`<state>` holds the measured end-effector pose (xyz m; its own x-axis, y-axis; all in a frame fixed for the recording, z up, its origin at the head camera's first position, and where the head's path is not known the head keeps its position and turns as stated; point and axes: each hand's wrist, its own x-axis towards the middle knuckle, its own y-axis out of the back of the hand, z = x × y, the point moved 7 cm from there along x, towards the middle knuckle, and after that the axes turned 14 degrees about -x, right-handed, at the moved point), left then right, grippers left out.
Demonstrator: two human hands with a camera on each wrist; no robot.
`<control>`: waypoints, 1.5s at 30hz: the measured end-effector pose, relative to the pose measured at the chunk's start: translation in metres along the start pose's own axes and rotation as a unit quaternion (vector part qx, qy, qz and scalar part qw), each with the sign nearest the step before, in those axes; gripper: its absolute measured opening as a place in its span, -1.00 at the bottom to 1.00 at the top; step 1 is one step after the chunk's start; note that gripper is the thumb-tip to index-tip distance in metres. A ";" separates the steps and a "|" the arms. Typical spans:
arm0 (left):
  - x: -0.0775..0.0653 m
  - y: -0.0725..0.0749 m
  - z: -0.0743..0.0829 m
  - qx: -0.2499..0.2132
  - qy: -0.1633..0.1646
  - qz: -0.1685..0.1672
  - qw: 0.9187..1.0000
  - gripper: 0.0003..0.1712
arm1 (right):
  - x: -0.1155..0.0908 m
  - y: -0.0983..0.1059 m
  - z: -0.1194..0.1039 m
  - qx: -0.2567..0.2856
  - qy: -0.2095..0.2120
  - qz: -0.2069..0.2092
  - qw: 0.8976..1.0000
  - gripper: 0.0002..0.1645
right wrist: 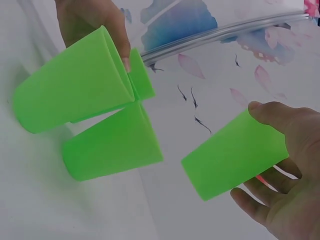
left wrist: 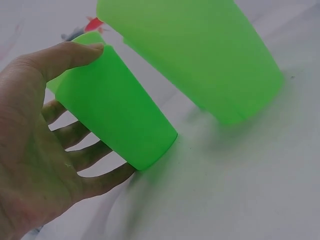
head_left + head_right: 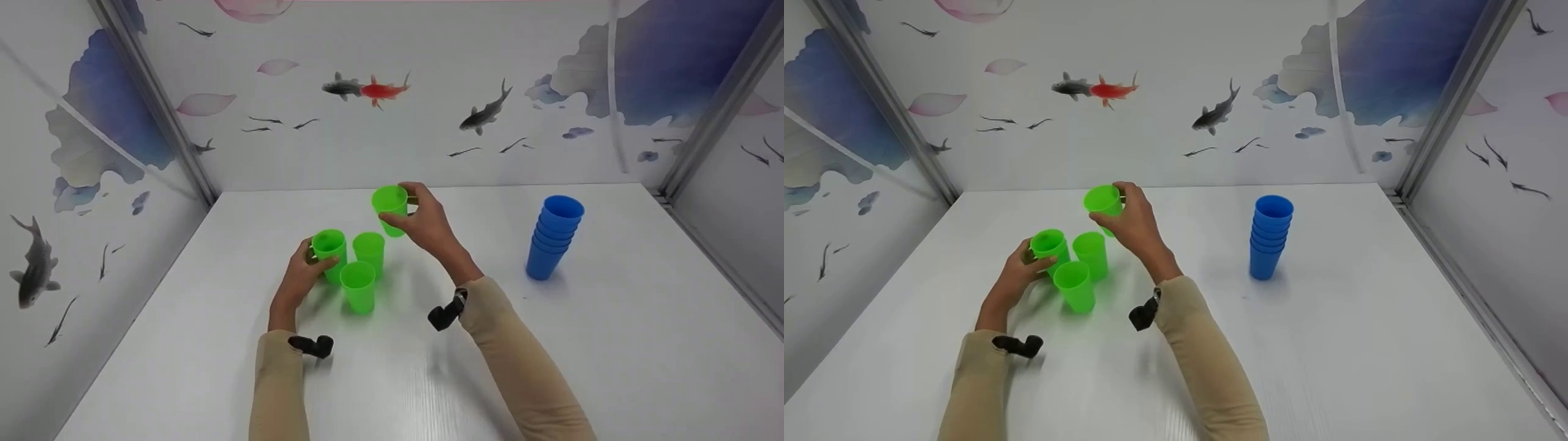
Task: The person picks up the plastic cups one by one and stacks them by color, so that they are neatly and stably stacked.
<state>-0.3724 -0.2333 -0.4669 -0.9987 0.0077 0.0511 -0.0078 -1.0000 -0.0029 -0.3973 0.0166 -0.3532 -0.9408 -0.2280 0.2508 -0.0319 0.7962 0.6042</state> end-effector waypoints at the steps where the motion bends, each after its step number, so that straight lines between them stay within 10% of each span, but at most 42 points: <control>1: 0.000 0.000 0.000 0.000 -0.001 0.000 1.000 -0.13 | 0.000 0.000 -0.002 0.002 0.001 -0.002 1.000 -0.13; 26: -0.001 0.000 0.001 0.001 0.028 0.002 1.000 -0.08 | 0.010 -0.033 -0.063 0.064 0.040 -0.076 0.994 -0.14; 35: -0.021 -0.011 0.034 0.015 0.061 -0.005 0.998 -0.11 | 0.011 -0.057 -0.063 0.070 0.039 -0.109 0.991 -0.14; 45: 0.001 0.002 0.001 0.008 0.051 0.004 0.999 -0.06 | 0.011 -0.074 -0.064 0.042 0.036 -0.120 0.991 -0.10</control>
<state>-0.3732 -0.2350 -0.4654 -0.9987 -0.0018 -0.0518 0.0011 -0.9999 0.0127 -0.3837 -0.0807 -0.3472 -0.8764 -0.4535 0.1622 -0.2828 0.7571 0.5889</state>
